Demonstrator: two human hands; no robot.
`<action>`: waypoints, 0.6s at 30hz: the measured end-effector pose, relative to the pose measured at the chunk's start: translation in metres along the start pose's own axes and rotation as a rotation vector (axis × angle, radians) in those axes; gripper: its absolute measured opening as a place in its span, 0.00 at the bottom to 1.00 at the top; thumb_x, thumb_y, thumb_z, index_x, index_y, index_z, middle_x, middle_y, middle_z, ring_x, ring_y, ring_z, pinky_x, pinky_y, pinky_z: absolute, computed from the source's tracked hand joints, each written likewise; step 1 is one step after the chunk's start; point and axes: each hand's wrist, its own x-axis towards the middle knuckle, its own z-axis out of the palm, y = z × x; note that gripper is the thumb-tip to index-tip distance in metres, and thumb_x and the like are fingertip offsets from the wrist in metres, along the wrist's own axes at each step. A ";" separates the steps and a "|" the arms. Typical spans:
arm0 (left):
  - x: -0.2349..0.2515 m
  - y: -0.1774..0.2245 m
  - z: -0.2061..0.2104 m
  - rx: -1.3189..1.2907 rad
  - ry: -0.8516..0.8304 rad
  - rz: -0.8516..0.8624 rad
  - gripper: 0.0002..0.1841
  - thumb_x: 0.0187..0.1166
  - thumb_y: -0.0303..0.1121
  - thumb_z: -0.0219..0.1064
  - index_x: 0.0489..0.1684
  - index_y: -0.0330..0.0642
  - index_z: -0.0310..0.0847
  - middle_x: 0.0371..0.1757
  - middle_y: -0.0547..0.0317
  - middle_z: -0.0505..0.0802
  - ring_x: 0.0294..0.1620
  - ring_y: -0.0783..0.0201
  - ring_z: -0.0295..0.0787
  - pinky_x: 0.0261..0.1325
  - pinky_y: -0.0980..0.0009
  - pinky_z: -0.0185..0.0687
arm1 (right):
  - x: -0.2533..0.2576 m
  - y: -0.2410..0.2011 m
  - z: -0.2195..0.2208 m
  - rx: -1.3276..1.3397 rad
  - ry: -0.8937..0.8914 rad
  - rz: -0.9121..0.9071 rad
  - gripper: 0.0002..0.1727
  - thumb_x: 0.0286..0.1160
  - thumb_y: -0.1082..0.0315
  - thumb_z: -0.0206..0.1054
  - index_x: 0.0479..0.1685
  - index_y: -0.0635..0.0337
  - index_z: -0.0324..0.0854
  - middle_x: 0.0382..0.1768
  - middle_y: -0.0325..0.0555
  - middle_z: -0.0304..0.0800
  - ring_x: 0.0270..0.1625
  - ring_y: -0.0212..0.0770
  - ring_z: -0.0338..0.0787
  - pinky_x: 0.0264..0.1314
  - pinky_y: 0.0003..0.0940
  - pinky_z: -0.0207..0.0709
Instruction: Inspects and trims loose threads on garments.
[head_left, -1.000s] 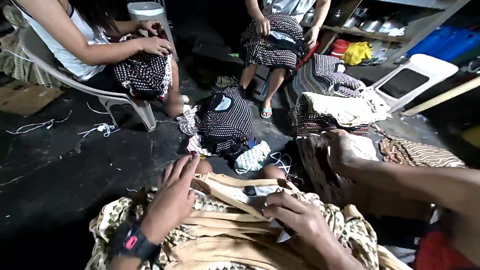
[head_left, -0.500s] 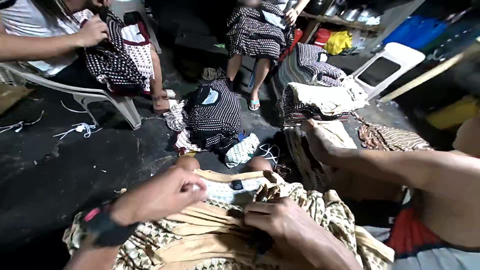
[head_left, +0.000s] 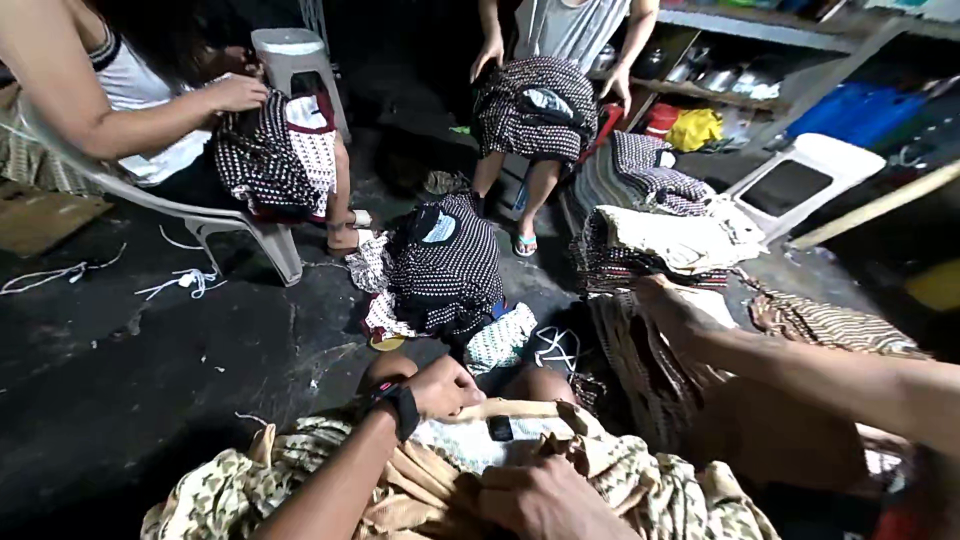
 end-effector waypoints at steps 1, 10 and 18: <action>-0.002 -0.001 -0.001 -0.037 0.034 -0.022 0.15 0.89 0.37 0.63 0.53 0.31 0.84 0.35 0.57 0.87 0.29 0.72 0.81 0.40 0.74 0.81 | 0.001 0.001 0.000 0.011 0.001 -0.006 0.13 0.54 0.61 0.82 0.32 0.58 0.88 0.37 0.52 0.91 0.34 0.57 0.92 0.31 0.61 0.81; -0.017 0.004 0.010 0.330 0.143 -0.064 0.16 0.93 0.34 0.50 0.59 0.30 0.78 0.49 0.42 0.91 0.51 0.49 0.90 0.63 0.51 0.82 | 0.006 0.009 -0.012 0.103 -0.160 -0.014 0.14 0.63 0.64 0.76 0.46 0.59 0.86 0.46 0.55 0.89 0.40 0.59 0.91 0.34 0.62 0.81; -0.012 -0.002 0.010 0.281 0.358 -0.019 0.14 0.93 0.35 0.52 0.55 0.32 0.79 0.43 0.46 0.91 0.49 0.51 0.90 0.60 0.53 0.82 | -0.001 0.025 -0.022 0.200 -0.226 -0.005 0.30 0.74 0.42 0.73 0.58 0.61 0.81 0.56 0.59 0.85 0.50 0.57 0.91 0.47 0.58 0.85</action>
